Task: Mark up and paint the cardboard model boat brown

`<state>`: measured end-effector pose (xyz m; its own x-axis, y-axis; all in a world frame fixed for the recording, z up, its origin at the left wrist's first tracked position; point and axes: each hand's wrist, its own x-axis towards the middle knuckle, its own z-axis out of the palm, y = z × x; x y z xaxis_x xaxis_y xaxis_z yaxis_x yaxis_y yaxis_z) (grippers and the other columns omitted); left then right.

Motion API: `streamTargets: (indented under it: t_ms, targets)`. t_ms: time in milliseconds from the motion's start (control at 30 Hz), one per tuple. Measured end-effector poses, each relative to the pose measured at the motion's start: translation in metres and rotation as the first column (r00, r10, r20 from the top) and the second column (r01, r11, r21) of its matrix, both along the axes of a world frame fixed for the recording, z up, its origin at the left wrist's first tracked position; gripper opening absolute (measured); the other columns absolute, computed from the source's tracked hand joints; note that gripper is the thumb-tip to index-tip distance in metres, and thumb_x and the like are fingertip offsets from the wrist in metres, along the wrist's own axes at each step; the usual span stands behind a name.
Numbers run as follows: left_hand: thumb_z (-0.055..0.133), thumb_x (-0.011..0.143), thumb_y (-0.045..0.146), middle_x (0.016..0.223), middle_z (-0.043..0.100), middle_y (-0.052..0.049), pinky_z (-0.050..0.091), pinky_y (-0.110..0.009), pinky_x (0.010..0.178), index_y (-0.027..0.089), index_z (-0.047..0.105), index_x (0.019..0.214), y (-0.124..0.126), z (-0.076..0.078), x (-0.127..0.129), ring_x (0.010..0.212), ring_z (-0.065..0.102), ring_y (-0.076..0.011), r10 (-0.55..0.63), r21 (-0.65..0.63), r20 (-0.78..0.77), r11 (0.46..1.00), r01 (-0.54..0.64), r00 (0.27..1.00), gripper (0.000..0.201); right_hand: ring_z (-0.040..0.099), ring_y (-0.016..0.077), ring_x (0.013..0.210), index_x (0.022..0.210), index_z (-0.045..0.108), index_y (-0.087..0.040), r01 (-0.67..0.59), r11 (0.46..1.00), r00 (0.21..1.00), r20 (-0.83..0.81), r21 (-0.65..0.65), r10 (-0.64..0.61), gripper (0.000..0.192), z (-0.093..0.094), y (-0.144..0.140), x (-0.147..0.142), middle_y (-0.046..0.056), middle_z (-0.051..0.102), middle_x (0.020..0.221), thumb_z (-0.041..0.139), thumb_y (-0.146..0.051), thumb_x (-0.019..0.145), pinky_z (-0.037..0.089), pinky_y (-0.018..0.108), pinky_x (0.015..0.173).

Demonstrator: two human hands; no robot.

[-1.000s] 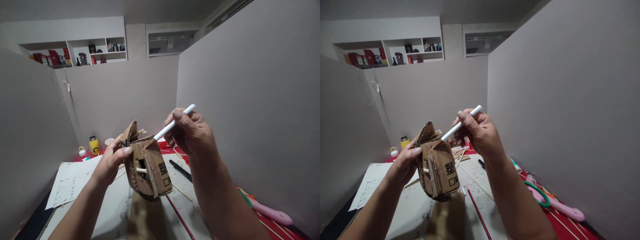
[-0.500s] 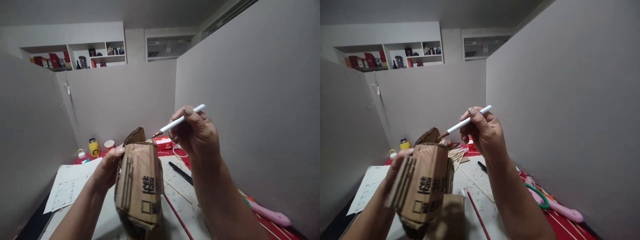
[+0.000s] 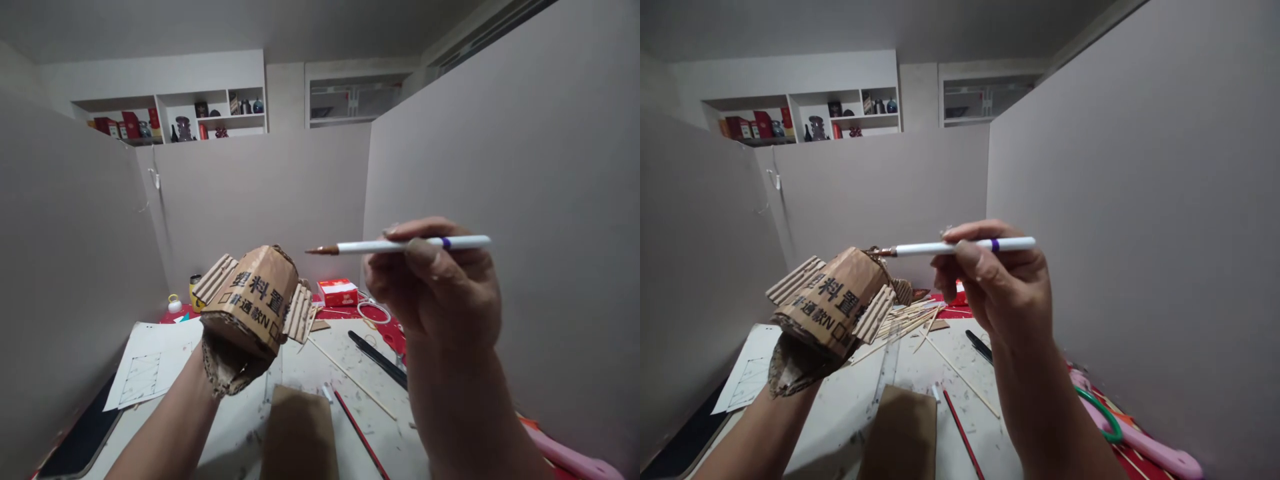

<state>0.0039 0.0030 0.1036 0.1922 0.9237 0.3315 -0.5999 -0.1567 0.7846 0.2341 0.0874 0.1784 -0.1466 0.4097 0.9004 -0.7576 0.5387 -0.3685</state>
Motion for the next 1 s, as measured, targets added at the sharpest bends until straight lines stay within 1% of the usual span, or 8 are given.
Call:
streamTargets:
  t_ms: [133, 233, 333, 400, 567, 700, 900, 1000]
  targets:
    - [0.069, 0.079, 0.052, 0.105, 0.074, -0.007, 0.059, -0.043, 0.082, 0.027, 0.068, 0.109, -0.006, 0.009, 0.003, 0.096, 0.07, -0.0269, 0.086, -0.02, 0.131, 0.996, -0.084, 0.988, 0.039, 0.066, 0.0132, 0.051, 0.093, 0.077, -0.026, 0.016, 0.991, 0.999, 0.049, 0.129, -0.022, 0.011, -0.006, -0.012, -0.003, 0.002, 0.075, 0.072, 0.077, -0.025, 0.082, 0.051, 0.023, 0.038]
    - [0.07, 0.08, 0.046, 0.106, 0.074, -0.007, 0.06, -0.044, 0.083, 0.028, 0.069, 0.106, -0.006, 0.012, 0.002, 0.099, 0.07, -0.0274, 0.125, -0.001, 0.212, 0.992, -0.127, 0.969, 0.032, 0.069, 0.0148, 0.058, 0.096, 0.078, -0.026, 0.045, 0.984, 0.997, 0.053, 0.17, -0.054, 0.015, -0.011, -0.02, -0.007, 0.003, 0.075, 0.078, 0.075, -0.02, 0.083, 0.053, 0.024, 0.041]
    - [0.07, 0.078, 0.038, 0.1, 0.074, -0.008, 0.059, -0.046, 0.085, 0.025, 0.071, 0.095, -0.003, 0.01, 0.0, 0.096, 0.07, -0.028, 0.121, -0.001, 0.201, 0.992, -0.123, 0.972, 0.022, 0.07, 0.0153, 0.063, 0.099, 0.077, -0.026, 0.053, 0.978, 0.993, 0.092, 0.201, -0.073, 0.019, -0.015, -0.026, -0.009, 0.004, 0.076, 0.085, 0.072, -0.015, 0.084, 0.055, 0.024, 0.046]
    - [0.066, 0.08, 0.033, 0.097, 0.074, -0.007, 0.057, -0.046, 0.087, 0.025, 0.071, 0.093, -0.001, 0.009, 0.0, 0.095, 0.07, -0.027, 0.152, -0.032, 0.19, 0.988, -0.149, 0.97, 0.016, 0.07, 0.0159, 0.066, 0.102, 0.077, -0.025, 0.085, 0.967, 0.989, 0.1, 0.24, -0.112, 0.022, -0.016, -0.027, -0.008, 0.005, 0.076, 0.088, 0.07, -0.014, 0.085, 0.056, 0.025, 0.049]
    - [0.054, 0.086, 0.029, 0.095, 0.075, -0.004, 0.056, -0.043, 0.087, 0.028, 0.07, 0.094, -0.001, 0.014, 0.005, 0.094, 0.07, -0.0235, 0.235, -0.126, 0.19, 0.969, -0.213, 0.953, 0.018, 0.071, 0.0177, 0.07, 0.106, 0.076, -0.025, 0.127, 0.935, 0.981, 0.1, 0.331, -0.169, 0.028, -0.017, -0.023, -0.007, 0.006, 0.076, 0.092, 0.068, -0.01, 0.084, 0.059, 0.029, 0.054]
    - [0.053, 0.09, 0.034, 0.098, 0.076, -0.004, 0.057, -0.04, 0.086, 0.025, 0.072, 0.091, -0.004, 0.016, 0.009, 0.094, 0.07, -0.023, 0.215, -0.175, 0.235, 0.969, -0.176, 0.948, 0.021, 0.071, 0.0179, 0.076, 0.109, 0.075, -0.026, 0.079, 0.945, 0.98, 0.151, 0.316, -0.132, 0.031, -0.018, -0.024, -0.013, 0.006, 0.076, 0.093, 0.068, -0.009, 0.085, 0.059, 0.028, 0.056]
    - [0.06, 0.086, 0.042, 0.105, 0.075, -0.004, 0.056, -0.039, 0.089, 0.027, 0.072, 0.097, -0.005, 0.016, 0.012, 0.1, 0.07, -0.0226, 0.135, 0.003, 0.138, 0.991, -0.137, 0.981, 0.022, 0.071, 0.0178, 0.079, 0.116, 0.072, -0.025, -0.03, 0.902, 0.973, 0.219, 0.43, -0.072, 0.035, -0.015, -0.024, -0.014, 0.007, 0.076, 0.092, 0.067, -0.008, 0.086, 0.059, 0.029, 0.061]
    - [0.058, 0.088, 0.04, 0.106, 0.075, -0.004, 0.055, -0.036, 0.09, 0.026, 0.071, 0.098, -0.003, 0.015, 0.01, 0.103, 0.069, -0.0212, 0.134, -0.013, 0.172, 0.991, -0.134, 0.976, 0.021, 0.069, 0.0161, 0.066, 0.113, 0.073, -0.025, -0.032, 0.893, 0.958, 0.268, 0.449, -0.1, 0.033, -0.012, -0.019, -0.003, 0.006, 0.075, 0.083, 0.067, -0.009, 0.086, 0.055, 0.026, 0.053]
